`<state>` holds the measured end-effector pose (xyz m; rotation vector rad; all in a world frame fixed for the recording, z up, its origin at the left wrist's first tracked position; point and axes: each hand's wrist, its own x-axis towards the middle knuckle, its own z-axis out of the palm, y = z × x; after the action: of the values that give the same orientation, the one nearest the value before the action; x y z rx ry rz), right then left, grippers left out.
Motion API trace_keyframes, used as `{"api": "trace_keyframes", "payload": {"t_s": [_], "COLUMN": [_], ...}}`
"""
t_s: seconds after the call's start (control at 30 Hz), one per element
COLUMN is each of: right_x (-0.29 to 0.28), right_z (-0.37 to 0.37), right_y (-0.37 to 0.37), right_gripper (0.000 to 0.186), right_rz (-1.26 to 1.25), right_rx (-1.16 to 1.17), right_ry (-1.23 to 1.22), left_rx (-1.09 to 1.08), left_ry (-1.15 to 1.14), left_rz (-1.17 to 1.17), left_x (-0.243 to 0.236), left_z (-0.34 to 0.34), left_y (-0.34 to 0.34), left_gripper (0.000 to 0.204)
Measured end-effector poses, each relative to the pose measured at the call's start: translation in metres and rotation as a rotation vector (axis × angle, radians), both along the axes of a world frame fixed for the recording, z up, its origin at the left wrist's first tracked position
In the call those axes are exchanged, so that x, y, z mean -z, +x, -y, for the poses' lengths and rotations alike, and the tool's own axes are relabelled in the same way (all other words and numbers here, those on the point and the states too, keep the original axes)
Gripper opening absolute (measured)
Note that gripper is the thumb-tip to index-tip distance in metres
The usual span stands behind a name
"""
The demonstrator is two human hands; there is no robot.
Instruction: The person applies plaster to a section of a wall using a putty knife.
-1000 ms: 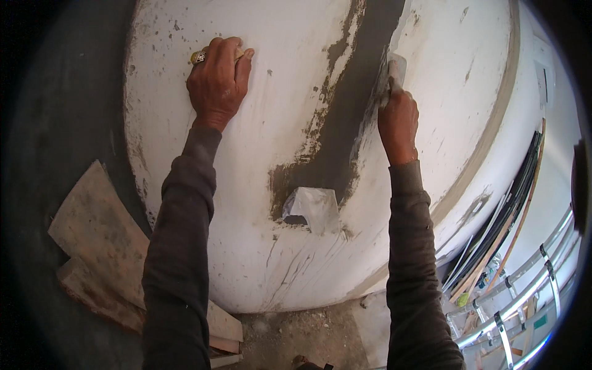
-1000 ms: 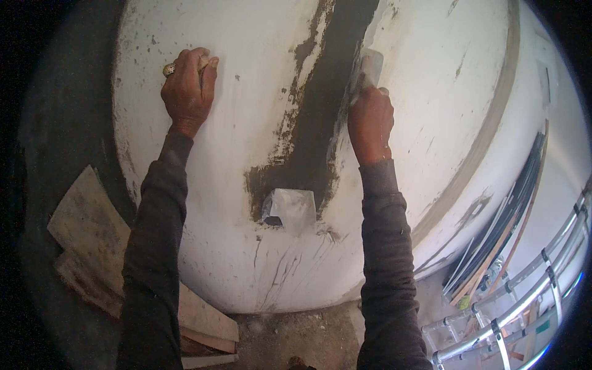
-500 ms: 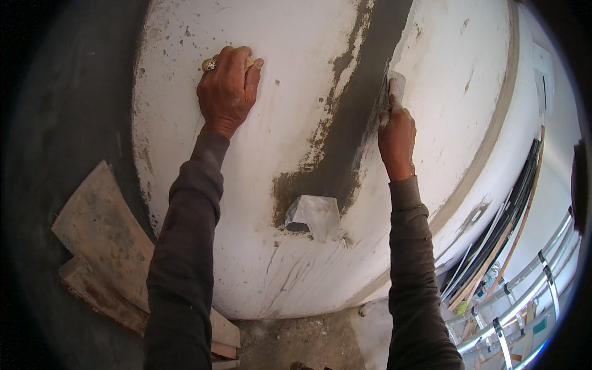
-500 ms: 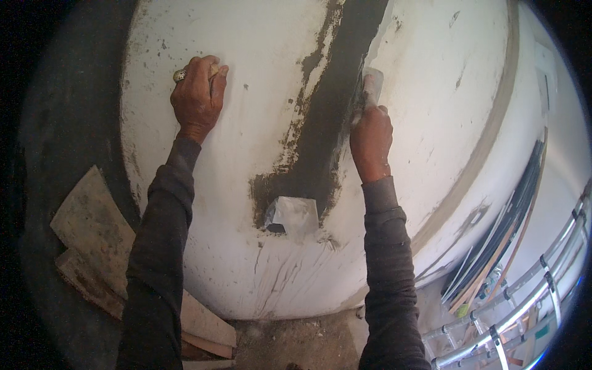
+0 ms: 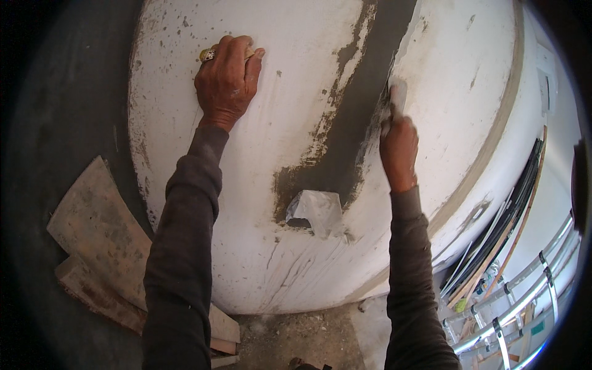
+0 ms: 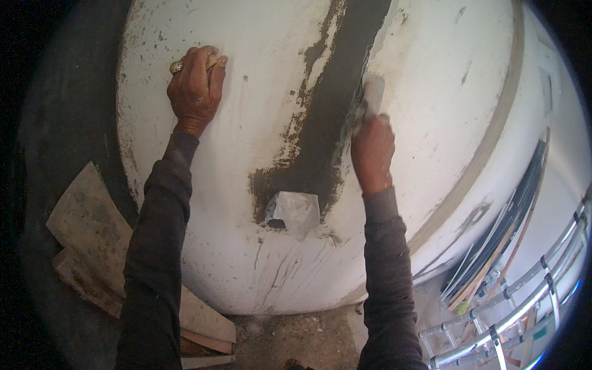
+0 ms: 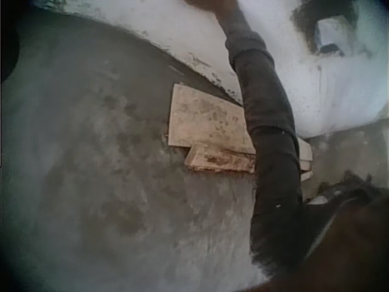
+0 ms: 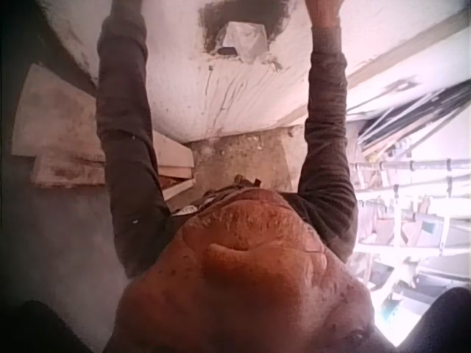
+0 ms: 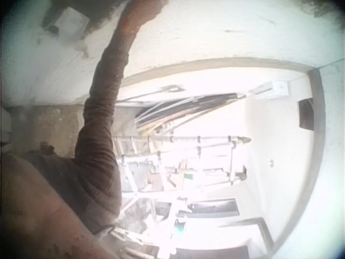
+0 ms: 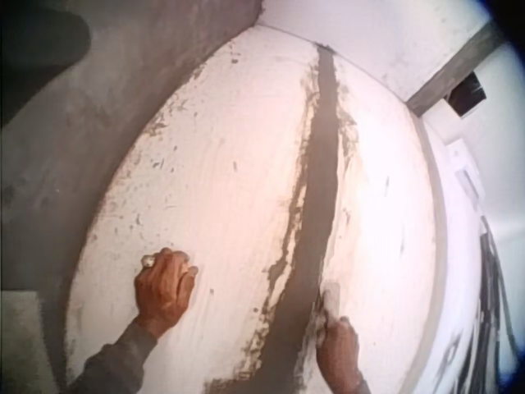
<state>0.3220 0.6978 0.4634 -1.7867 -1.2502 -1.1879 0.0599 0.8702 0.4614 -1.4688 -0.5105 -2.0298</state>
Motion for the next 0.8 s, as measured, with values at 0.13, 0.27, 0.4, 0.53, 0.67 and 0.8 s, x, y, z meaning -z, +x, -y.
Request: {"api": "trace_keyframes", "payload": {"t_s": [0.13, 0.27, 0.4, 0.53, 0.67, 0.8], "right_x": [-0.02, 0.009, 0.013, 0.016, 0.019, 0.014], "right_z": [-0.006, -0.001, 0.006, 0.001, 0.001, 0.004], "right_y": [0.009, 0.009, -0.003, 0.007, -0.005, -0.013], "right_gripper": [0.068, 0.067, 0.069, 0.069, 0.072, 0.066], "right_rz": [0.017, -0.006, -0.044, -0.051, -0.137, -0.145], "right_rx": [-0.039, -0.019, -0.028, -0.028, -0.033, -0.041], "right_ry": [-0.023, -0.006, 0.008, -0.003, -0.029, 0.0], "left_rx": [0.009, 0.012, -0.025, -0.037, -0.037, -0.011], "left_ry": [0.004, -0.006, 0.0, 0.024, -0.004, -0.007], "left_rz": [-0.019, -0.008, 0.008, 0.015, -0.012, -0.007], "left_x": [0.003, 0.004, 0.001, 0.002, 0.003, 0.001], "left_z": [-0.009, -0.005, -0.005, -0.008, -0.005, -0.005], "left_y": [0.004, 0.003, 0.004, 0.007, 0.003, 0.004], "left_gripper": [0.019, 0.019, 0.019, 0.02, 0.02, 0.018]}}
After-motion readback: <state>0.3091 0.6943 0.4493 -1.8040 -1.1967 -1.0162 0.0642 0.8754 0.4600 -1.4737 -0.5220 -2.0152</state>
